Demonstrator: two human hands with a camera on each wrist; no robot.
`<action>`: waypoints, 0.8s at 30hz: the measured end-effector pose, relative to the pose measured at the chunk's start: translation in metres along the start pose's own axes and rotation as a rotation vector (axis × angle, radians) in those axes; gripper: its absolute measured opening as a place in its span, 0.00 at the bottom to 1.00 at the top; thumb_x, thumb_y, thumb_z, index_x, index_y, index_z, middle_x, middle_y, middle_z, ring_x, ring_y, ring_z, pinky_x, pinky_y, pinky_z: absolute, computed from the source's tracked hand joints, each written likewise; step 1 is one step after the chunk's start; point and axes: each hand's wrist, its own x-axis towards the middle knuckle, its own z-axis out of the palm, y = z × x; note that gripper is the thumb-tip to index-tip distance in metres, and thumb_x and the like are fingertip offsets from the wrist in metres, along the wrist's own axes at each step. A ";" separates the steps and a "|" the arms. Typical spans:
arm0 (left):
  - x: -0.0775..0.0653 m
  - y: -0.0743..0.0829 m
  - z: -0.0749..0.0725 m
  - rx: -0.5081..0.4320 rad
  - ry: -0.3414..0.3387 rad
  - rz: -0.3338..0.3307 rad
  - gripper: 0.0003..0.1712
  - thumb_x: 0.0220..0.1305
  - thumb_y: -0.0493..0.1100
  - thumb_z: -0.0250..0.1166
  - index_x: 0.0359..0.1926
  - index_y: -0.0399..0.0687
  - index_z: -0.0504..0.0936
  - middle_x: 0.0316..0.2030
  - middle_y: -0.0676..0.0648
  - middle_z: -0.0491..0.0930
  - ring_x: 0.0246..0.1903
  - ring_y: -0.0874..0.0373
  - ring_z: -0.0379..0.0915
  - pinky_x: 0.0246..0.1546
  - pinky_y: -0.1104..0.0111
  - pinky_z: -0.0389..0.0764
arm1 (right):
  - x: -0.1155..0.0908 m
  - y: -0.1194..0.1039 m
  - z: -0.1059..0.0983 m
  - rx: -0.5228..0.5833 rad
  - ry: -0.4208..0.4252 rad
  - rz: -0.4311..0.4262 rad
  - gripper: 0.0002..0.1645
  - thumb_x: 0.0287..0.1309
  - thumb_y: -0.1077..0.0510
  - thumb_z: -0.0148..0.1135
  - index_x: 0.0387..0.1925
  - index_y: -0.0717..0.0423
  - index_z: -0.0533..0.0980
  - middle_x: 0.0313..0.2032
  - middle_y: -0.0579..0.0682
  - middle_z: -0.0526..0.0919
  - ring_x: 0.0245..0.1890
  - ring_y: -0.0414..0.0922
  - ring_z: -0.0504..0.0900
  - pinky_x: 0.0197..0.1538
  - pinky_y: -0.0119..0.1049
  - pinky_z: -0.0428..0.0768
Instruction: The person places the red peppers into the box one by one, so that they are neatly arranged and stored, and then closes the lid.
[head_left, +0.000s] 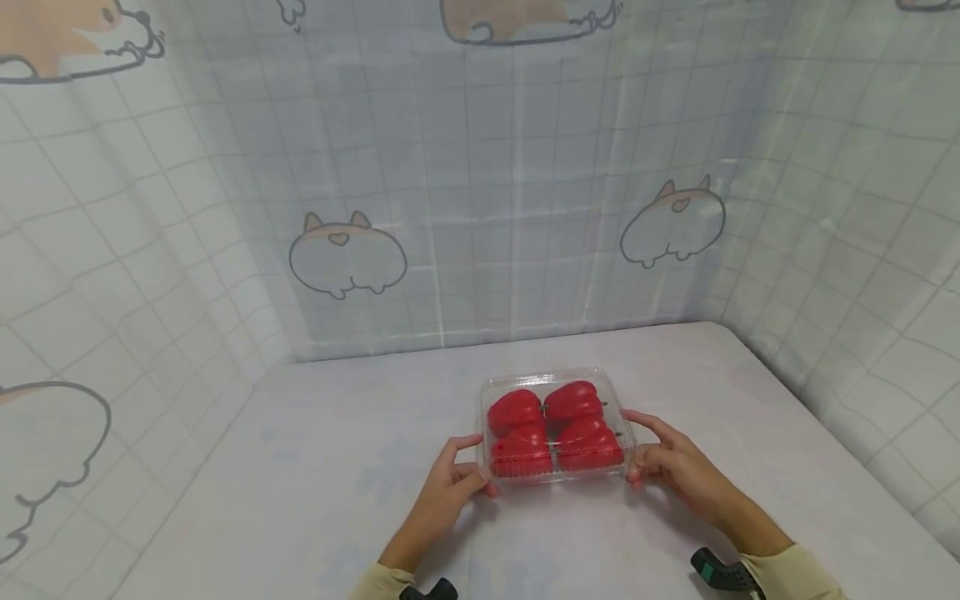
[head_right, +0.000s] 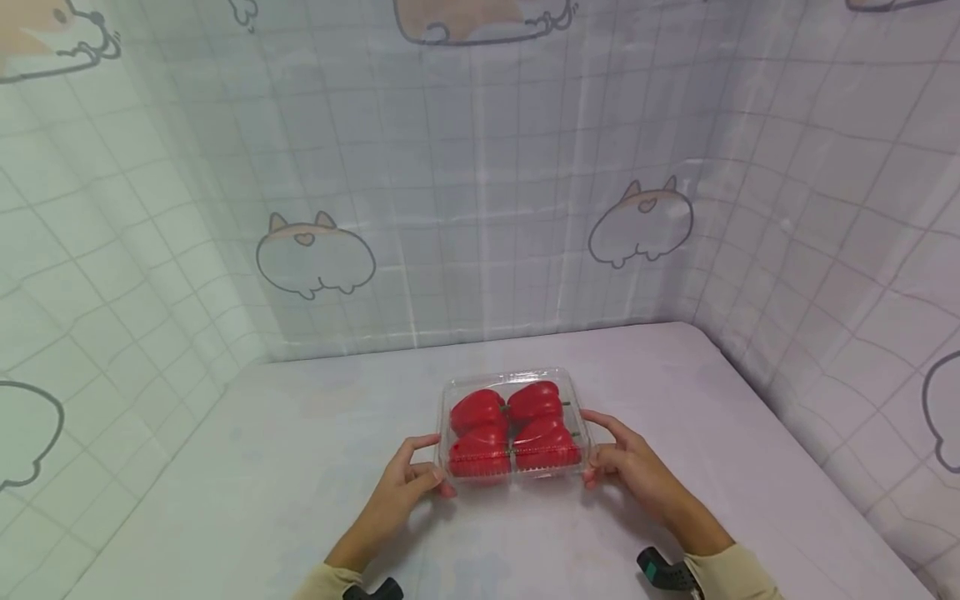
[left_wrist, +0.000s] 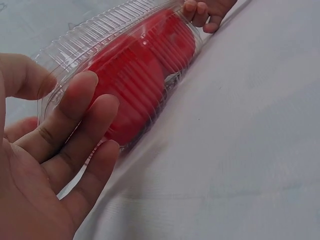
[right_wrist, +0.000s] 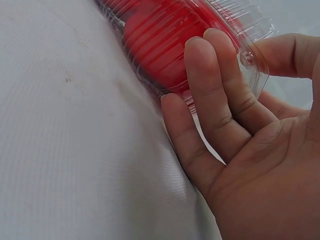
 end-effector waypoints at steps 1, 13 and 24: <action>0.000 0.000 0.000 -0.003 0.003 -0.001 0.30 0.74 0.40 0.56 0.72 0.43 0.57 0.36 0.40 0.85 0.39 0.50 0.84 0.53 0.61 0.81 | 0.000 0.000 0.000 -0.004 0.002 0.001 0.39 0.67 0.65 0.49 0.77 0.59 0.49 0.32 0.59 0.82 0.34 0.51 0.83 0.49 0.41 0.83; 0.001 0.003 0.001 -0.012 0.011 0.000 0.31 0.74 0.41 0.56 0.72 0.44 0.57 0.37 0.41 0.84 0.41 0.50 0.84 0.53 0.62 0.81 | 0.002 0.000 -0.002 -0.001 0.016 0.013 0.40 0.68 0.63 0.51 0.77 0.57 0.50 0.33 0.57 0.82 0.36 0.50 0.83 0.47 0.42 0.84; 0.002 -0.005 0.001 -0.069 0.025 -0.013 0.31 0.72 0.39 0.57 0.72 0.45 0.59 0.36 0.40 0.83 0.40 0.48 0.84 0.50 0.65 0.82 | 0.000 0.001 -0.002 0.028 -0.010 -0.012 0.40 0.70 0.64 0.49 0.78 0.60 0.47 0.34 0.56 0.82 0.36 0.49 0.84 0.46 0.41 0.84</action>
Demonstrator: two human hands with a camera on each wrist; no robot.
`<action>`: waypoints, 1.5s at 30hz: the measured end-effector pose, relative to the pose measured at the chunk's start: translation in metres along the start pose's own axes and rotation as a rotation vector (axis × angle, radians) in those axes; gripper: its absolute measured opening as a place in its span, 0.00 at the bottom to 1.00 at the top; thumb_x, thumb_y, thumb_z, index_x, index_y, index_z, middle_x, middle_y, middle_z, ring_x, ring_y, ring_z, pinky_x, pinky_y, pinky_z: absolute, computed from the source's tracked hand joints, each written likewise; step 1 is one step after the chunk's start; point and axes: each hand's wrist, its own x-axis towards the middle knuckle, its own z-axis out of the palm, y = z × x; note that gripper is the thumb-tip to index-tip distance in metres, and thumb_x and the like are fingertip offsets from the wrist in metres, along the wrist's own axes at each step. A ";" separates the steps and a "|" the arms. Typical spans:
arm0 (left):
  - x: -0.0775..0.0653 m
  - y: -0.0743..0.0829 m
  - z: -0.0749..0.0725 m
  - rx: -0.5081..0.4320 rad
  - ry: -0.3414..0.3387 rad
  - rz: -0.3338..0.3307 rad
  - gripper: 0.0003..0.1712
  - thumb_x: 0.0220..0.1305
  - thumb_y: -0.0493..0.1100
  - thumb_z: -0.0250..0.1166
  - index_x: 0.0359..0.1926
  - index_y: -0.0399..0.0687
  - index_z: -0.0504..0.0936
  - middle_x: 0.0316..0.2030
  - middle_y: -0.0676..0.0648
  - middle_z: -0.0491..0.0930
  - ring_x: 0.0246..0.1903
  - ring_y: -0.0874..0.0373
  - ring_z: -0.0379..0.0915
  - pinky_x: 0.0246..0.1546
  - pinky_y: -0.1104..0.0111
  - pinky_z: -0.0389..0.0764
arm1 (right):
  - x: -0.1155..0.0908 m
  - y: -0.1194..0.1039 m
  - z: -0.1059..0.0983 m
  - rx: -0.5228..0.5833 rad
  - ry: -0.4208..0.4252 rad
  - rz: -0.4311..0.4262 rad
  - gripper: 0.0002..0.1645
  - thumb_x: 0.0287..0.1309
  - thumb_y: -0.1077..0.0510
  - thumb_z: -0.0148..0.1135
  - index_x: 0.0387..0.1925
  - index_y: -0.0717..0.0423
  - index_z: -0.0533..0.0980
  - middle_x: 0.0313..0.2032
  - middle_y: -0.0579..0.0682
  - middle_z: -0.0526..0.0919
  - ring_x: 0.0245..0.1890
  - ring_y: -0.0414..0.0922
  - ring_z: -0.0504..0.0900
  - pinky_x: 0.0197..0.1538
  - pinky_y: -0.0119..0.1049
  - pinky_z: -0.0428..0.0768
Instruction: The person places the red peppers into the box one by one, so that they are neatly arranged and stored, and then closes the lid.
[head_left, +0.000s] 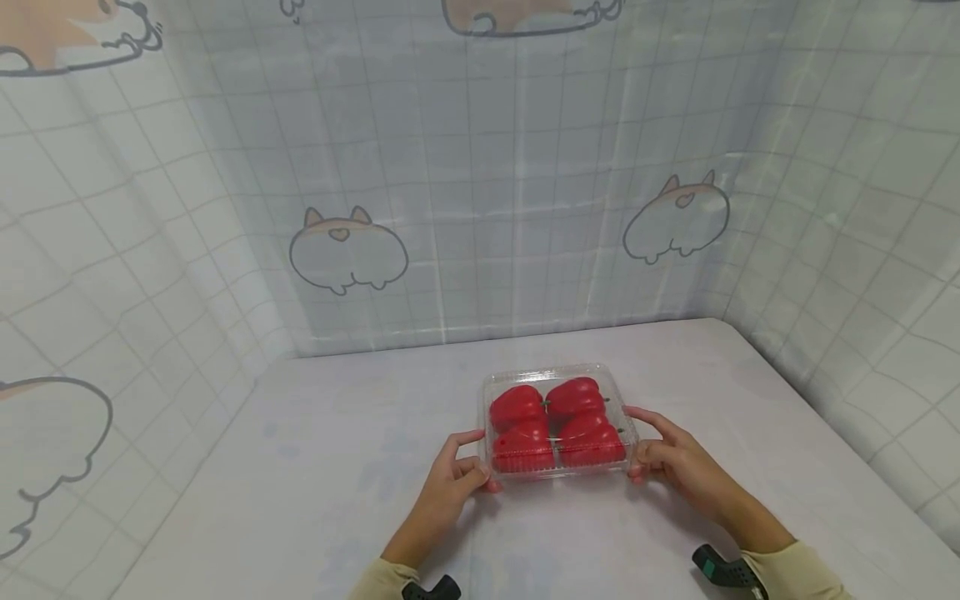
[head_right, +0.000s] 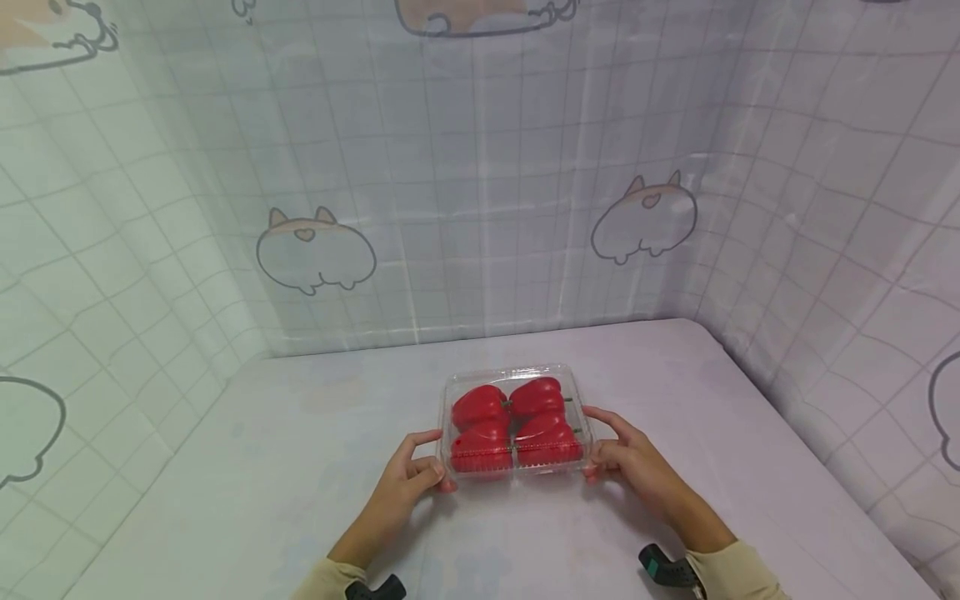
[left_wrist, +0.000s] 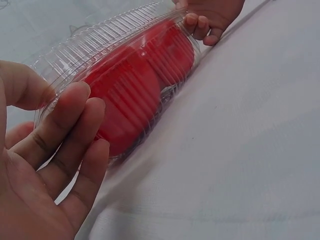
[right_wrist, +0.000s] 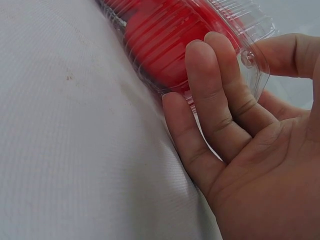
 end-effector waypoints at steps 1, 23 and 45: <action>0.000 0.000 0.000 -0.003 0.002 0.000 0.31 0.72 0.39 0.57 0.72 0.45 0.59 0.36 0.40 0.83 0.40 0.47 0.84 0.50 0.65 0.82 | 0.000 0.000 0.000 0.000 0.001 0.000 0.40 0.70 0.64 0.49 0.78 0.60 0.47 0.34 0.56 0.82 0.36 0.49 0.84 0.46 0.41 0.84; 0.002 0.009 0.015 -0.143 0.153 -0.137 0.37 0.61 0.33 0.56 0.72 0.44 0.58 0.32 0.43 0.81 0.33 0.51 0.81 0.41 0.63 0.83 | 0.002 -0.001 0.001 -0.020 0.009 0.000 0.39 0.70 0.64 0.48 0.77 0.61 0.48 0.32 0.57 0.82 0.34 0.50 0.84 0.46 0.42 0.84; 0.000 0.005 0.001 0.043 0.088 -0.024 0.26 0.71 0.37 0.54 0.69 0.45 0.66 0.34 0.42 0.83 0.38 0.49 0.83 0.45 0.59 0.84 | 0.002 -0.002 0.000 -0.073 0.103 0.061 0.37 0.70 0.60 0.50 0.76 0.58 0.54 0.37 0.60 0.81 0.37 0.54 0.84 0.46 0.40 0.84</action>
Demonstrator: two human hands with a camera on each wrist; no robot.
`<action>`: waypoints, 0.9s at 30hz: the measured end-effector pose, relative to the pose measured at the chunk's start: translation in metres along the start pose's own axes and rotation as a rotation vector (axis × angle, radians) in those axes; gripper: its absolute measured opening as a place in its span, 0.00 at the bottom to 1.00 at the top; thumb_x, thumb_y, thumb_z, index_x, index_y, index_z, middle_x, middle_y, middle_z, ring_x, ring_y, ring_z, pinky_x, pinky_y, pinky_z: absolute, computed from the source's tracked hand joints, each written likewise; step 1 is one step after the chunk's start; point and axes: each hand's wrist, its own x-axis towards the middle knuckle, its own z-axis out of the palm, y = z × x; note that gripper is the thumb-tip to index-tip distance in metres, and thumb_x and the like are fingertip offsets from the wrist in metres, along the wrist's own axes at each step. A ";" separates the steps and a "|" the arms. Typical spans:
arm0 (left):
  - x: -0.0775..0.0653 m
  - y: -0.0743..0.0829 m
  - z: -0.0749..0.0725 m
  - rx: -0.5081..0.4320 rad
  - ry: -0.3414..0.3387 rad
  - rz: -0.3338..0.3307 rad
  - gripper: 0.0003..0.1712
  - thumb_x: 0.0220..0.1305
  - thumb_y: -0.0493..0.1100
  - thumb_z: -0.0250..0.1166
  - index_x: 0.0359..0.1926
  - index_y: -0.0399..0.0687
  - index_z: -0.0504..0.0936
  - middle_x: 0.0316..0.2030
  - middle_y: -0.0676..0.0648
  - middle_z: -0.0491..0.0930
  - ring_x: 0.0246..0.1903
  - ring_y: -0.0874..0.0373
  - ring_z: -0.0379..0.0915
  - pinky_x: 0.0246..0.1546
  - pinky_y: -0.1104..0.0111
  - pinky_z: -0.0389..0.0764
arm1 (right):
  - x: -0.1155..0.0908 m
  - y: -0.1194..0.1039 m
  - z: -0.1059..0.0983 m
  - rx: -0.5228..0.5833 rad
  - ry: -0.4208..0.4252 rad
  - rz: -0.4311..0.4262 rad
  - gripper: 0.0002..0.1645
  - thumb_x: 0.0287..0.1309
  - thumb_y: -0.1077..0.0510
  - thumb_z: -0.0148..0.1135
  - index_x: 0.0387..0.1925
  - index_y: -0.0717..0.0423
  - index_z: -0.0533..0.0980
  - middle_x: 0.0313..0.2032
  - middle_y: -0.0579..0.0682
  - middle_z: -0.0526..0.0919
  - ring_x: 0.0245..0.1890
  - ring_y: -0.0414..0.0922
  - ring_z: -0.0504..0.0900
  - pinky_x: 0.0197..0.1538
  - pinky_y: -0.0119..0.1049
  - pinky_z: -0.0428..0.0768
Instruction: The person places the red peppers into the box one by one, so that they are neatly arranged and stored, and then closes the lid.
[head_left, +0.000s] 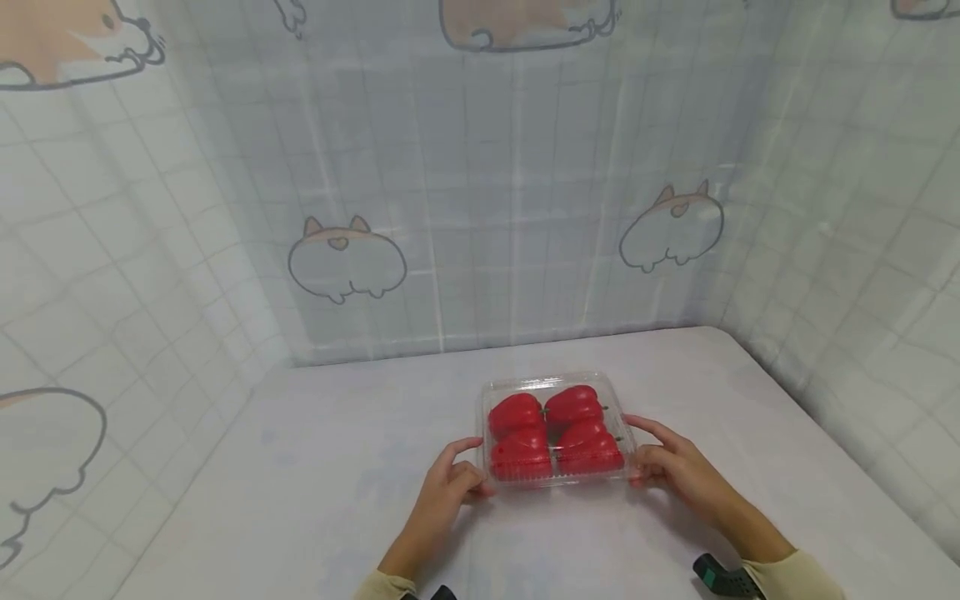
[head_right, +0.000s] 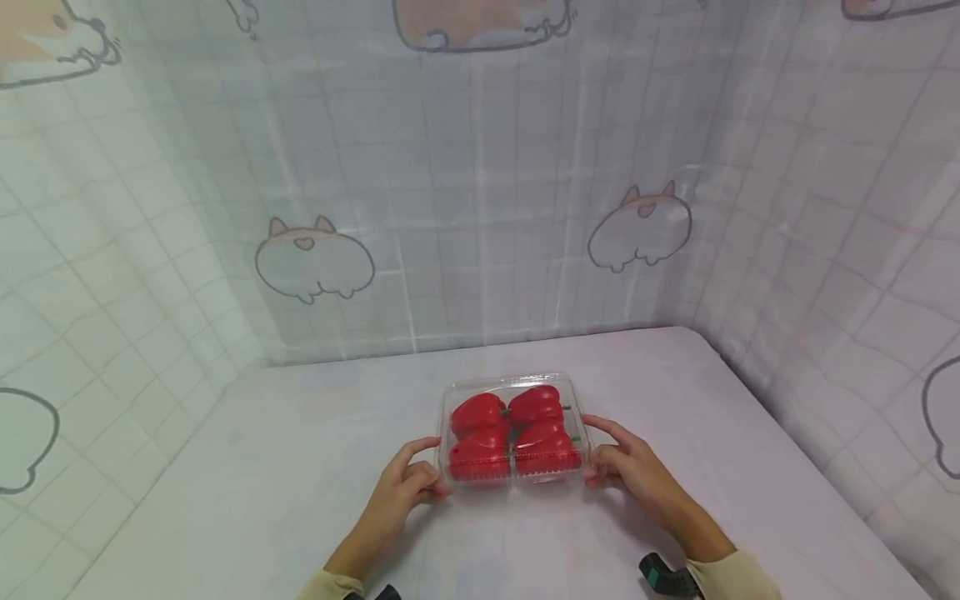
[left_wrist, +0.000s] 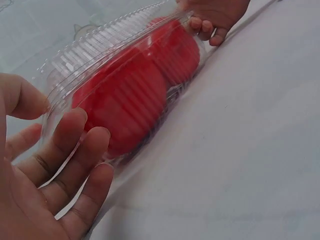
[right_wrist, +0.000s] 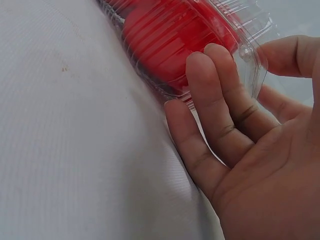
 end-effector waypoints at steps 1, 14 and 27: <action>0.000 0.000 -0.001 0.010 0.003 0.007 0.26 0.71 0.37 0.54 0.69 0.44 0.67 0.33 0.42 0.83 0.37 0.49 0.83 0.45 0.60 0.84 | -0.001 0.000 0.000 -0.003 0.004 0.003 0.37 0.70 0.60 0.50 0.76 0.58 0.54 0.37 0.61 0.82 0.37 0.54 0.84 0.46 0.40 0.84; 0.008 -0.001 -0.026 0.098 0.056 0.071 0.20 0.74 0.36 0.51 0.63 0.38 0.73 0.34 0.43 0.83 0.38 0.50 0.82 0.47 0.60 0.84 | 0.003 -0.003 -0.005 -0.065 0.165 0.036 0.32 0.75 0.55 0.49 0.75 0.54 0.57 0.38 0.58 0.78 0.39 0.51 0.80 0.45 0.36 0.84; 0.008 -0.002 -0.048 0.084 0.192 0.030 0.17 0.72 0.35 0.55 0.58 0.36 0.78 0.33 0.42 0.83 0.37 0.51 0.82 0.47 0.57 0.84 | 0.006 0.003 -0.014 -0.159 0.214 -0.030 0.25 0.76 0.56 0.50 0.67 0.65 0.68 0.38 0.58 0.81 0.38 0.49 0.82 0.44 0.35 0.84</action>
